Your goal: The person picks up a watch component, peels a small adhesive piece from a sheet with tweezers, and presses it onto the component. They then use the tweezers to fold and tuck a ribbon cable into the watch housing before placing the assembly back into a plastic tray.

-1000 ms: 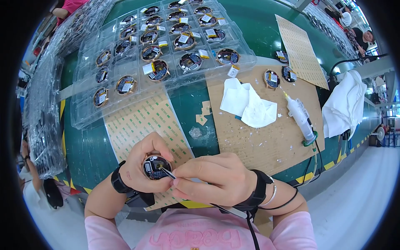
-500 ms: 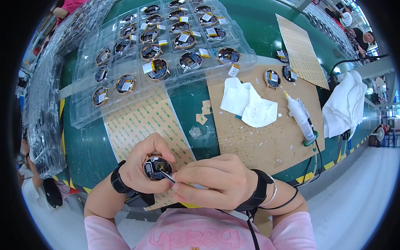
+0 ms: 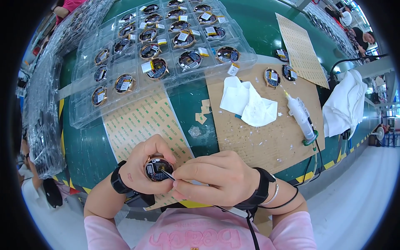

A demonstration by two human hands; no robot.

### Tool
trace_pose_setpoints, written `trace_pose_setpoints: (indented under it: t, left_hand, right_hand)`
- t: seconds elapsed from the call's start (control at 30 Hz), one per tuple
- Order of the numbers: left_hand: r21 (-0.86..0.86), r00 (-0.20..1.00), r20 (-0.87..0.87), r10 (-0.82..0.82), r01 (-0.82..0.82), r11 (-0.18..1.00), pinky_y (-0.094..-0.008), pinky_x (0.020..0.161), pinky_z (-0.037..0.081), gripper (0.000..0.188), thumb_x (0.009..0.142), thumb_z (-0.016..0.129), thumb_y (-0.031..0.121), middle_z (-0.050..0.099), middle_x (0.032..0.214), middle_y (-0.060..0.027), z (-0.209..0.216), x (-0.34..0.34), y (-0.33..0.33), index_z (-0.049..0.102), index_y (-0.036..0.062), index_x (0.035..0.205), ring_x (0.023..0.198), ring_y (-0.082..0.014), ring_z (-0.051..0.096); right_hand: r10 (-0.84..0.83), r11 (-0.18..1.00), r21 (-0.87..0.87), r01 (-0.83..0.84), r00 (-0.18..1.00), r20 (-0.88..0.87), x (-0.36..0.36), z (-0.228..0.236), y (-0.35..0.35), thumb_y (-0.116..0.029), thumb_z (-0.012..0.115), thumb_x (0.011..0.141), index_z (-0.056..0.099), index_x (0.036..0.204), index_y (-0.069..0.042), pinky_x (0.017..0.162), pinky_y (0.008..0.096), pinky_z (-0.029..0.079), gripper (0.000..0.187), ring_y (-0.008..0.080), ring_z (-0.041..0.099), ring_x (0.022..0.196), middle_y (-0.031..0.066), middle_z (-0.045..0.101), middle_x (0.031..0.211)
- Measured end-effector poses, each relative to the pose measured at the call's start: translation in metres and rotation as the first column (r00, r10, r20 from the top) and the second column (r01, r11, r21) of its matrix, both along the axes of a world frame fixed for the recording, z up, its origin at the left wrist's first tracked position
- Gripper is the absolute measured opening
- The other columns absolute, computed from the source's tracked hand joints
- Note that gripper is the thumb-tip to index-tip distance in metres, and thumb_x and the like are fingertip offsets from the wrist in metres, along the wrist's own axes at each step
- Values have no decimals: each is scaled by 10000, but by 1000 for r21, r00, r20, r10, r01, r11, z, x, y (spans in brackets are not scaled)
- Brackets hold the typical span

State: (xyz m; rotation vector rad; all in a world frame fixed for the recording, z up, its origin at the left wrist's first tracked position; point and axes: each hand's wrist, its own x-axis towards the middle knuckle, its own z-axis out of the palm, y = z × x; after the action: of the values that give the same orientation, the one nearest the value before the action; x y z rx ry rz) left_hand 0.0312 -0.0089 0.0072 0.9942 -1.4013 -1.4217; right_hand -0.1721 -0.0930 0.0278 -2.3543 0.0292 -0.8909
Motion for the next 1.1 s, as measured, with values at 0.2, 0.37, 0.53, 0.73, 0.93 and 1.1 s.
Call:
trace_pose_setpoints:
  t: [0.2, 0.37, 0.53, 0.73, 0.93, 1.1]
  left_hand:
    - [-7, 1000, 18, -4, 4, 1000, -233, 633, 494, 381, 683, 739, 72, 643, 851, -43, 1, -1, 1, 493, 65, 974, 729, -124, 648]
    - [10, 1000, 3, -2, 2, 1000, -237, 632, 496, 383, 679, 737, 72, 646, 853, -45, 0, -1, 1, 493, 66, 974, 726, -135, 655]
    - [-2, 1000, 0, 5, -5, 1000, -240, 631, 497, 387, 676, 737, 75, 647, 850, -47, -3, -1, 1, 491, 66, 975, 728, -142, 659]
    - [-17, 999, 39, -11, 12, 1000, -251, 634, 497, 387, 677, 737, 82, 649, 857, -47, -1, -1, 0, 490, 73, 974, 730, -157, 663]
    - [-38, 998, 55, -24, 26, 999, -263, 633, 496, 375, 683, 736, 95, 650, 858, -39, -1, -2, -1, 493, 85, 969, 726, -167, 664]
    - [-22, 997, 66, -41, 43, 999, -259, 631, 496, 371, 683, 735, 95, 651, 853, -39, -2, -1, -1, 495, 85, 965, 726, -160, 665]
  right_hand:
    - [37, 998, 50, -38, 999, 16, 0, -2, -1, -106, 812, 700, 687, 886, -86, 539, 230, 535, 225, 188, 692, 740, 59, 679, 937]
    - [32, 999, -24, -32, 999, 0, 0, 0, 0, -109, 813, 700, 684, 891, -79, 541, 237, 541, 232, 187, 690, 737, 59, 677, 935]
    - [26, 996, -88, -28, 999, -21, -1, 2, 3, -107, 813, 700, 685, 883, -75, 547, 243, 546, 225, 188, 691, 739, 65, 677, 934]
    - [57, 998, 14, -57, 998, 22, 1, -1, -4, -101, 772, 731, 651, 898, -46, 522, 245, 530, 213, 187, 669, 708, 81, 643, 914]
    - [83, 996, 30, -84, 996, 29, 1, -1, -6, -118, 764, 738, 632, 909, -29, 504, 245, 519, 234, 184, 655, 691, 82, 622, 891]
    - [78, 997, 6, -78, 997, -18, 0, 1, -5, -89, 782, 709, 692, 869, -85, 530, 227, 532, 184, 185, 688, 726, 71, 675, 925]
